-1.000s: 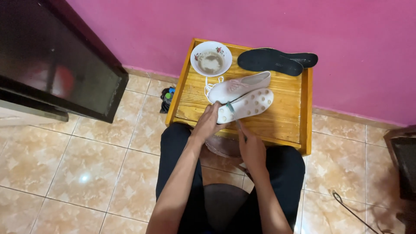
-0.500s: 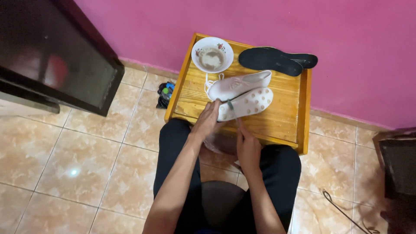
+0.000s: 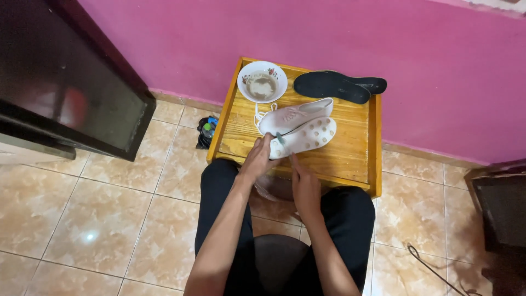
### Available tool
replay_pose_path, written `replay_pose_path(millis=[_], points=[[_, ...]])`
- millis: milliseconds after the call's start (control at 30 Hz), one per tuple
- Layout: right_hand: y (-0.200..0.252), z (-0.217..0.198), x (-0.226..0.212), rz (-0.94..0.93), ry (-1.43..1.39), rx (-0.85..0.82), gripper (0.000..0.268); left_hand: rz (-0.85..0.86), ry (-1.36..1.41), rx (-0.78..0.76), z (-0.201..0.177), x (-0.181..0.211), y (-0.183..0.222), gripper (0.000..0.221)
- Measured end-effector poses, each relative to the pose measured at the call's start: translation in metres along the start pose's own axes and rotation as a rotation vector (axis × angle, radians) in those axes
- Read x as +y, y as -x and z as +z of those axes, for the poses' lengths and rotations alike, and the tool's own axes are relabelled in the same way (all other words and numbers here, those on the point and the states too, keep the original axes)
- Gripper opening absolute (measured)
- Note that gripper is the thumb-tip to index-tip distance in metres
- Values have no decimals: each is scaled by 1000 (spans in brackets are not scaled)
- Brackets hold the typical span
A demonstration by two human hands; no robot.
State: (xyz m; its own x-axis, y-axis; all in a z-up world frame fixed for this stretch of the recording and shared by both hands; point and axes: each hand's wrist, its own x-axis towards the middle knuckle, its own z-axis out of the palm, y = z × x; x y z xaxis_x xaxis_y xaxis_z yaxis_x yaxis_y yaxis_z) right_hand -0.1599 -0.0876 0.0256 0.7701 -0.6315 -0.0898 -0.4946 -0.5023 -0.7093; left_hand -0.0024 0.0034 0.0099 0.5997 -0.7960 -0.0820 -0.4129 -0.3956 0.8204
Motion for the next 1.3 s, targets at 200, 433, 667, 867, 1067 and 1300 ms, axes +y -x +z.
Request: replay_pose_path(millis=[200, 433, 667, 867, 1067, 1300], points=[[7, -7, -15, -15, -37, -5, 40, 30, -41, -9, 6, -6, -3, 58], [11, -29, -29, 5, -68, 3, 41, -2, -23, -1, -4, 0, -4, 49], [-13, -5, 5, 13, -220, 15, 38, 6, -33, -10, 3, -9, -4, 52], [-3, -10, 3, 101, -257, -22, 38, 18, -24, -9, 7, -11, -5, 58], [8, -22, -17, 77, -148, -29, 39, -4, -9, -5, 5, -9, -3, 53], [-12, 4, 10, -54, 49, 18, 39, -31, -25, -17, 2, -2, -3, 56]])
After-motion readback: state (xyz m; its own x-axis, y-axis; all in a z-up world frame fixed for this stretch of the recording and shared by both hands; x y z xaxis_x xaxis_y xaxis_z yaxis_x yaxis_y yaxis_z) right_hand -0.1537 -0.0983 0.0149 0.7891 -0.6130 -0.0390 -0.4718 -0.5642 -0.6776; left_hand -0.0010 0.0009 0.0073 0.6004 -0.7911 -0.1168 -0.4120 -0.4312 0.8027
